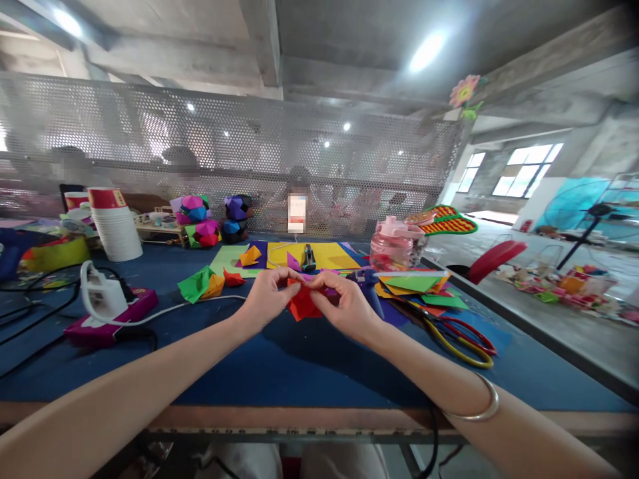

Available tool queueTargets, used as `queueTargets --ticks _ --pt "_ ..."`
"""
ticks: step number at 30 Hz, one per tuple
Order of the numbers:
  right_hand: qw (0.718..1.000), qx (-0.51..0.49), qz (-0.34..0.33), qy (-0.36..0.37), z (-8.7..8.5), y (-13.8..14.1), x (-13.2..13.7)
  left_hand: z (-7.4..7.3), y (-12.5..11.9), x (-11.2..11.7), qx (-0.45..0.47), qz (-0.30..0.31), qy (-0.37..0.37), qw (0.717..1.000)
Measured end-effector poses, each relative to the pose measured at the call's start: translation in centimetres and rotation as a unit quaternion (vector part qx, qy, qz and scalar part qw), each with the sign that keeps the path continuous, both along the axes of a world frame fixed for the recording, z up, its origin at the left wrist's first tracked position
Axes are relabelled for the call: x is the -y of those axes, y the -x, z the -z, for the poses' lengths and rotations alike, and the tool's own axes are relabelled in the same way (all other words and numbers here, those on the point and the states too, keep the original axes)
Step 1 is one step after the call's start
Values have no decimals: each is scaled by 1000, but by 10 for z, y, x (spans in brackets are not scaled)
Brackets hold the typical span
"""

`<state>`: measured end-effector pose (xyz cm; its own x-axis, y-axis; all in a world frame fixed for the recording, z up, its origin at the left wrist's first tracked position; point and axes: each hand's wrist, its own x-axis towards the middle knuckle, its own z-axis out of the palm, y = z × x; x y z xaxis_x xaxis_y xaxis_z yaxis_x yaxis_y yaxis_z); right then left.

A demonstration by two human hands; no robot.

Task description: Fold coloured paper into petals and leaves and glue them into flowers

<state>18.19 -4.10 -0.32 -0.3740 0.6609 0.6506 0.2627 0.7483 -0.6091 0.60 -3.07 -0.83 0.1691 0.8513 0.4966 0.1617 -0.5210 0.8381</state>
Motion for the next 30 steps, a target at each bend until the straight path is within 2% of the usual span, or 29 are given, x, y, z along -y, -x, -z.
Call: queueTargets --ticks 4,8,11,13,16,19,21,24,30 --pt "993 -32 -4 109 -6 0 -1 1 0 1 -51 -24 -57 997" --pt "973 -76 -26 217 -6 -1 -7 1 -1 5 -98 -50 -112 988" --pt "963 -77 -43 256 -4 -1 -7 0 0 7 -107 -53 -124 985" --pt "973 -38 -22 225 -3 0 -6 -1 0 8 -111 -57 -123 985" --pt "992 49 46 108 -3 1 -1 0 -1 8 -113 -64 -111 985" --pt "988 105 115 -9 -3 1 2 1 -2 8 -109 -58 -106 987" --pt "982 122 135 -53 -2 0 3 1 -3 8 -112 -52 -106 987" --pt "979 133 137 -73 0 0 2 1 -3 7 -119 -51 -115 985" --pt "981 130 131 -64 5 -1 -2 -1 -1 8 -160 -80 -140 974"
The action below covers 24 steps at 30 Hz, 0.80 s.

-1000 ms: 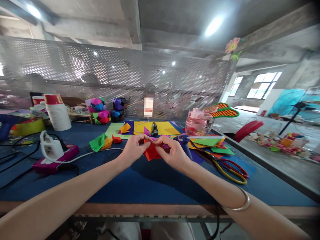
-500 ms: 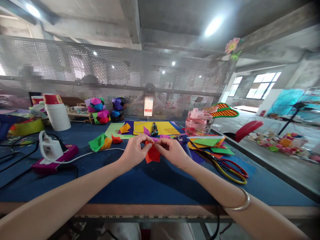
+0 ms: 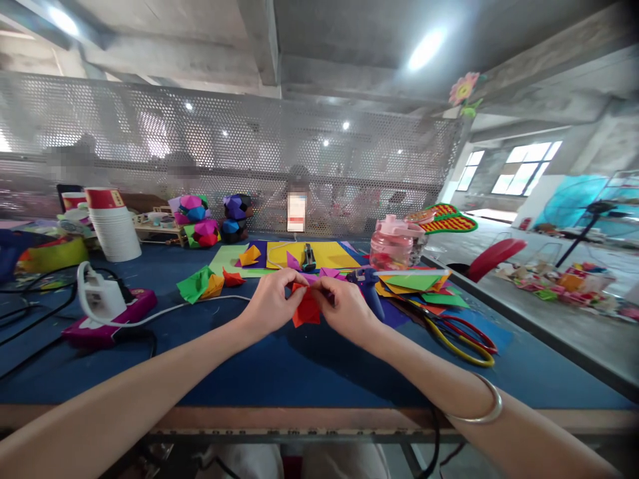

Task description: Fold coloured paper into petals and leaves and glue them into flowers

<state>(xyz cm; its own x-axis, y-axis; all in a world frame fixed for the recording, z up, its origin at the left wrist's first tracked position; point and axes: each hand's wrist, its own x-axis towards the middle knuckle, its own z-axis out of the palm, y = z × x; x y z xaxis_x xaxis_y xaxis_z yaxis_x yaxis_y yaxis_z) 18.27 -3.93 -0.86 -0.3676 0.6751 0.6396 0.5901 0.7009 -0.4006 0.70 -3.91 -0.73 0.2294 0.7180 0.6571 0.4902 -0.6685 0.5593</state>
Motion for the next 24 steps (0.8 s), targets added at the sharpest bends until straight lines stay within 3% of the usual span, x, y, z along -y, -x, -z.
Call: queueTargets --ticks 20,24 --pt "983 133 85 -93 8 5 13 8 -13 10 27 -11 35 999" --pt "992 90 62 -69 5 5 10 5 -13 8 27 -8 17 999"
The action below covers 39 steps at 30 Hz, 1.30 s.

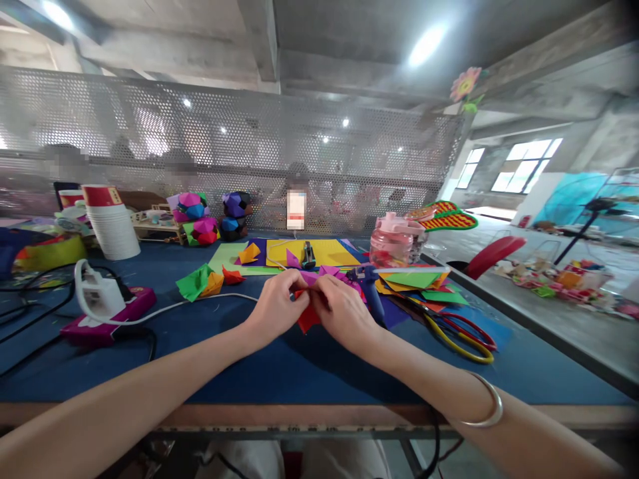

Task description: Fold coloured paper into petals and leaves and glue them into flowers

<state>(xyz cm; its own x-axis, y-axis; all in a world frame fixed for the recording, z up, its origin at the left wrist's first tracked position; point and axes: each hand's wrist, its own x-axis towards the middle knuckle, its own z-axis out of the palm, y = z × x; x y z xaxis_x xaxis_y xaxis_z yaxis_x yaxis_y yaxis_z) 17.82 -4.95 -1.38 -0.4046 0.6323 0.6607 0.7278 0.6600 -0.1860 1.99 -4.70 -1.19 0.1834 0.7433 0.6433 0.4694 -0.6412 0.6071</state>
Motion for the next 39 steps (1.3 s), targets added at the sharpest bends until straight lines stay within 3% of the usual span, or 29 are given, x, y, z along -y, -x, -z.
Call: queueTargets --ticks 5,11,13,15,18,21,30,39 --pt "984 -130 -27 122 -1 1 -7 -7 5 -7 26 -41 7 999" --pt "926 -254 -53 273 1 1 -12 -6 10 -16 96 -53 27 994" --pt "932 -252 -42 258 -1 -1 -13 -5 10 -16 97 -37 32 994" --pt "956 -215 -32 199 -3 -3 -14 -4 8 -14 90 -11 35 995" --pt "984 -129 -41 120 -3 -6 -14 -4 8 -11 34 27 38 998" --pt "992 -74 -47 94 -1 -7 -14 -3 9 -9 -23 27 22 999" --pt "966 -176 -87 169 -5 -4 -11 -1 13 -17 31 12 32 999" --pt "958 -191 -161 139 -3 -5 -13 -1 13 -19 69 52 58 995"
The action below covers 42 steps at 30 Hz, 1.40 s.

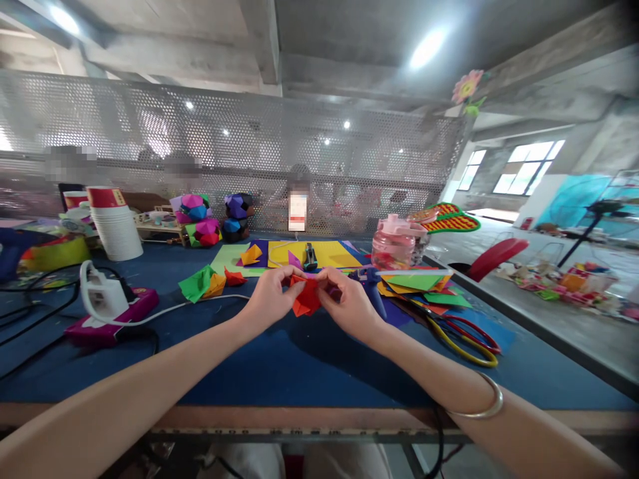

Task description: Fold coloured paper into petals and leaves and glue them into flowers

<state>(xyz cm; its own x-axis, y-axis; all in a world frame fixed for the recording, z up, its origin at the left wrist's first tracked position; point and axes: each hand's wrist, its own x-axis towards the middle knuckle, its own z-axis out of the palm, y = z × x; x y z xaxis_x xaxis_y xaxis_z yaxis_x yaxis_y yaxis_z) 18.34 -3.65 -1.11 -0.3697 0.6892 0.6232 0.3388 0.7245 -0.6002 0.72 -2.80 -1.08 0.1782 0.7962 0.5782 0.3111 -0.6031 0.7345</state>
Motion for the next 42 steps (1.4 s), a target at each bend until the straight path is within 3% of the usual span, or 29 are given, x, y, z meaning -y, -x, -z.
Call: queueTargets --ticks 3,7,9,14,19,21,23,27,33,38,42 --pt "999 17 -17 -32 0 -2 0 1 0 -1 9 6 13 1000" --pt "992 71 11 -101 -1 -3 2 3 0 -3 11 5 24 1000" --pt "993 69 14 -95 -3 -3 5 3 0 -2 5 -2 17 1000" --pt "997 -31 -5 68 -9 1 4 -2 2 5 -36 -32 -22 999" --pt "965 -96 -60 237 -11 1 -2 -7 2 10 -65 -44 -52 996" --pt "955 -93 -71 272 -9 0 -3 -7 1 12 -69 -44 -55 995" --pt "962 -74 -63 254 -7 1 -4 -7 -1 13 -71 -46 -58 995" --pt "988 -25 -6 151 -6 1 -3 -5 -2 13 -68 -47 -58 995" --pt "996 30 64 54 -6 2 3 -2 -3 13 -68 -32 -62 995" --pt "994 57 89 5 -4 1 3 -2 -3 12 -81 -28 -74 994" --pt "993 61 102 6 -4 1 3 -2 -4 13 -96 -43 -90 990"
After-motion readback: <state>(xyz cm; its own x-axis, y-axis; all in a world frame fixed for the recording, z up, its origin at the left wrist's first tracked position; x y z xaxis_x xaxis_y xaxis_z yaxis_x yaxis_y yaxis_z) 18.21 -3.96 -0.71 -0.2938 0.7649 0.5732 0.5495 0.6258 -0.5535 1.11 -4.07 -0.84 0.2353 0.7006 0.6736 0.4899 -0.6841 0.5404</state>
